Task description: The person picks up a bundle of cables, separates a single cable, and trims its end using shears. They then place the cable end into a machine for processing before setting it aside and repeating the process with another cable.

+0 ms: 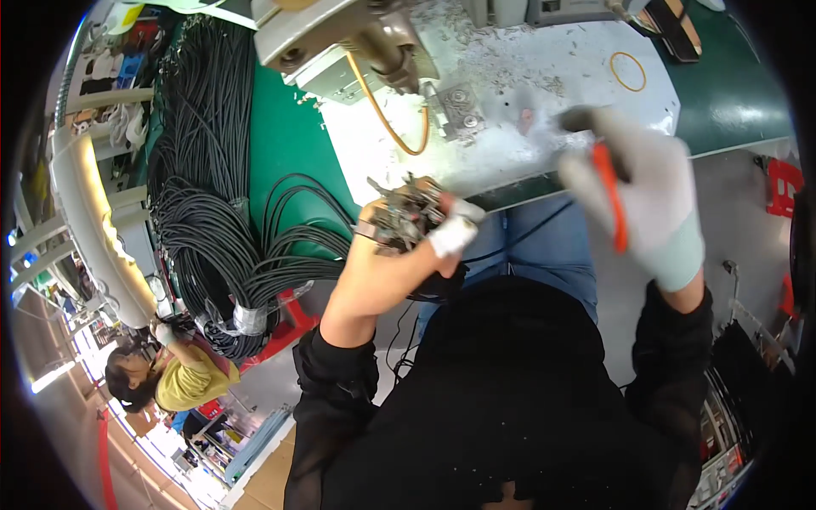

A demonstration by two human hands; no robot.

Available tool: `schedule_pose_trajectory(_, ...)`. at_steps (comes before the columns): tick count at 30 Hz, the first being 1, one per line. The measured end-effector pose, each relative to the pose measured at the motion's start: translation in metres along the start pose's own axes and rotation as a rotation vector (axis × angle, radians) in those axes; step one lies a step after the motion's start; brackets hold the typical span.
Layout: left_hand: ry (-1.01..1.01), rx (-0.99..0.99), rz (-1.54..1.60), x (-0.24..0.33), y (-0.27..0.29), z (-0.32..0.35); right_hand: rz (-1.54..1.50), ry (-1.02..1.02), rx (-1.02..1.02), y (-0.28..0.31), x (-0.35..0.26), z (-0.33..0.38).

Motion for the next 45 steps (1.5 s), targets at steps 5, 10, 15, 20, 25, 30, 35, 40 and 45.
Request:
schedule_pose_trajectory(5,-0.106,-0.025,-0.360,0.015,-0.037,0.007,-0.394,-0.052,-0.188,-0.042,-0.023,0.004)
schedule_pose_trajectory(10,-0.171,0.178,0.093,0.016,-0.030,0.019,-0.513,-0.096,-0.150,-0.036,-0.019,0.023)
schedule_pose_trajectory(15,-0.375,0.162,-0.242,0.022,-0.044,0.020,-0.246,0.100,-0.011,-0.010,-0.024,0.033)
schedule_pose_trajectory(20,-0.677,0.164,-0.618,0.031,-0.073,0.021,-0.997,-0.624,-0.421,-0.033,0.004,0.064)
schedule_pose_trajectory(25,-0.339,0.121,-0.386,0.027,-0.074,0.008,-0.393,0.054,-0.040,-0.007,-0.010,0.048)
schedule_pose_trajectory(30,-0.131,0.239,-0.038,0.012,-0.050,0.009,0.174,0.502,0.278,0.015,-0.044,0.050)
schedule_pose_trajectory(35,-0.262,0.322,-0.111,0.021,-0.053,0.013,0.318,0.388,0.064,-0.005,-0.046,0.054)
schedule_pose_trajectory(40,-0.660,0.320,-0.431,0.039,-0.066,0.024,-0.143,0.183,0.019,-0.015,-0.029,0.057)
schedule_pose_trajectory(45,-0.674,0.217,-0.506,0.045,-0.067,0.029,-0.323,0.143,-0.017,-0.022,-0.034,0.055)
Point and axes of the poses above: each hand's wrist, its own z-axis away from the middle knuckle, its own y-axis out of the back of the hand, x = y × z, the point moved 8 cm from there along -z, towards the middle knuckle, and after that the axes turned 8 degrees about y, right-handed, at the moved point
